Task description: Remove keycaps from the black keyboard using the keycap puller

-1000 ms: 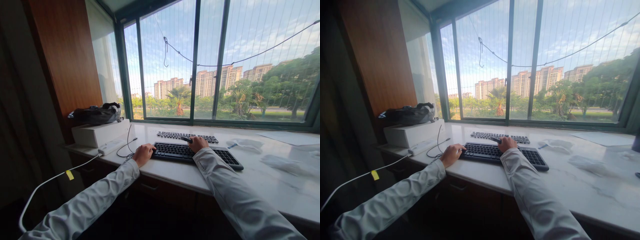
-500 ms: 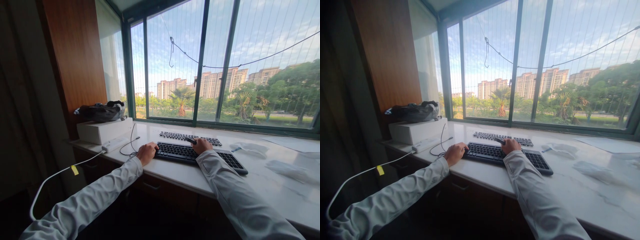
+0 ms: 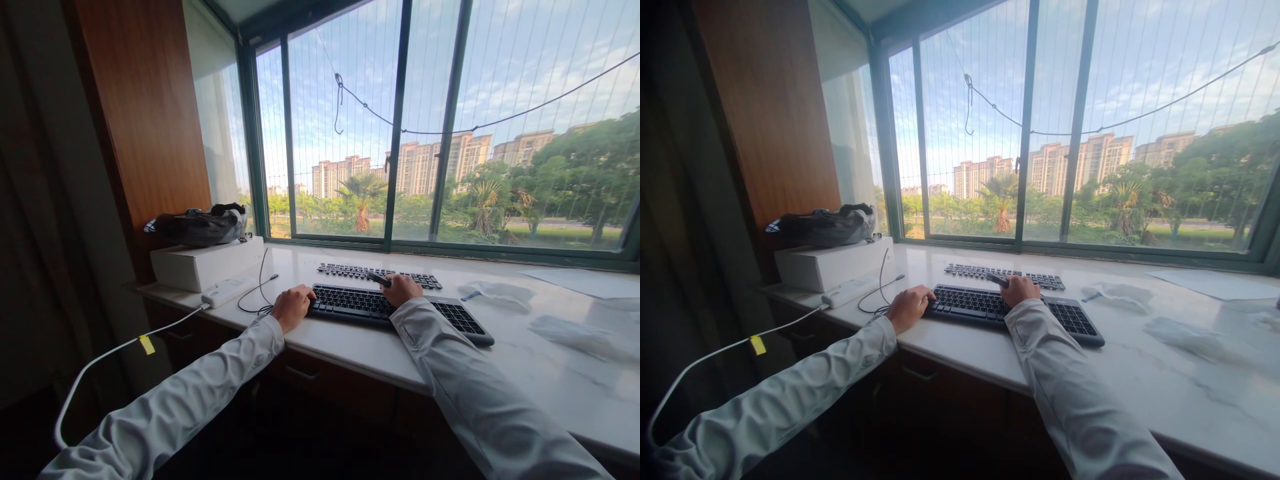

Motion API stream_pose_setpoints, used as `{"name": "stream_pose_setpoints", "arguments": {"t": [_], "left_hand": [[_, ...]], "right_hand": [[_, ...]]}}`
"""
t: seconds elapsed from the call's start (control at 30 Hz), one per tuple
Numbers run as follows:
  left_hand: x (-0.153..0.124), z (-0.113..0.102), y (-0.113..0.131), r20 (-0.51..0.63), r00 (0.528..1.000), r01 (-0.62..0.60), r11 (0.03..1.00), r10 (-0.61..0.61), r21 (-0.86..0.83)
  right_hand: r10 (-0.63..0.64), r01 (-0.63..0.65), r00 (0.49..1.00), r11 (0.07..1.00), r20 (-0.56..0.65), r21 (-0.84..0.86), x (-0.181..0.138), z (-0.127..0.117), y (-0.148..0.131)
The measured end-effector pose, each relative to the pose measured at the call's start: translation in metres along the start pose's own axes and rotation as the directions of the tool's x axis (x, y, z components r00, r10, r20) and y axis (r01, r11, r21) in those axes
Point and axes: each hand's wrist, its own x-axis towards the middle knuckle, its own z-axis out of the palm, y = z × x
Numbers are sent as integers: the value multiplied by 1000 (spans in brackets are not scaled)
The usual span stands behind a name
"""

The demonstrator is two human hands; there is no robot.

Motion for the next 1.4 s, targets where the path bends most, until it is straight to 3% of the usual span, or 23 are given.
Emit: {"name": "stream_pose_setpoints", "arguments": {"t": [0.87, 1.03, 1.1, 1.13, 1.2, 1.27, 1.3, 1.4], "left_hand": [[-1, 2, 0, -17, 999, 26, 996, -28, -82], [-2, -2, 2, 3, 998, 58, 994, -58, -92], [-3, -3, 2, 9, 998, 64, 992, -64, -107], [-3, -3, 2, 10, 998, 60, 991, -60, -118], [-2, -2, 0, 5, 999, 43, 988, -43, -146], [-2, 0, -3, -4, 1000, 23, 984, -24, -178], [-1, 2, -5, -7, 1000, 16, 981, -18, -193], [0, 5, -9, -10, 1000, 9, 976, -12, -218]], "right_hand": [[92, -87, 995, 991, -48, 102, 7, 4, 6], [123, -64, 981, 936, -151, 346, 11, 3, 1], [152, -27, 974, 814, -169, 580, 13, 2, -11], [172, -12, 973, 701, -152, 713, 13, 2, -21], [184, -21, 981, 378, -53, 926, 13, 4, -44], [119, -98, 989, 59, 91, 993, 11, 9, -71], [81, -154, 984, -53, 158, 987, 10, 12, -84], [44, -274, 954, -268, 296, 924, 6, 24, -121]]}}
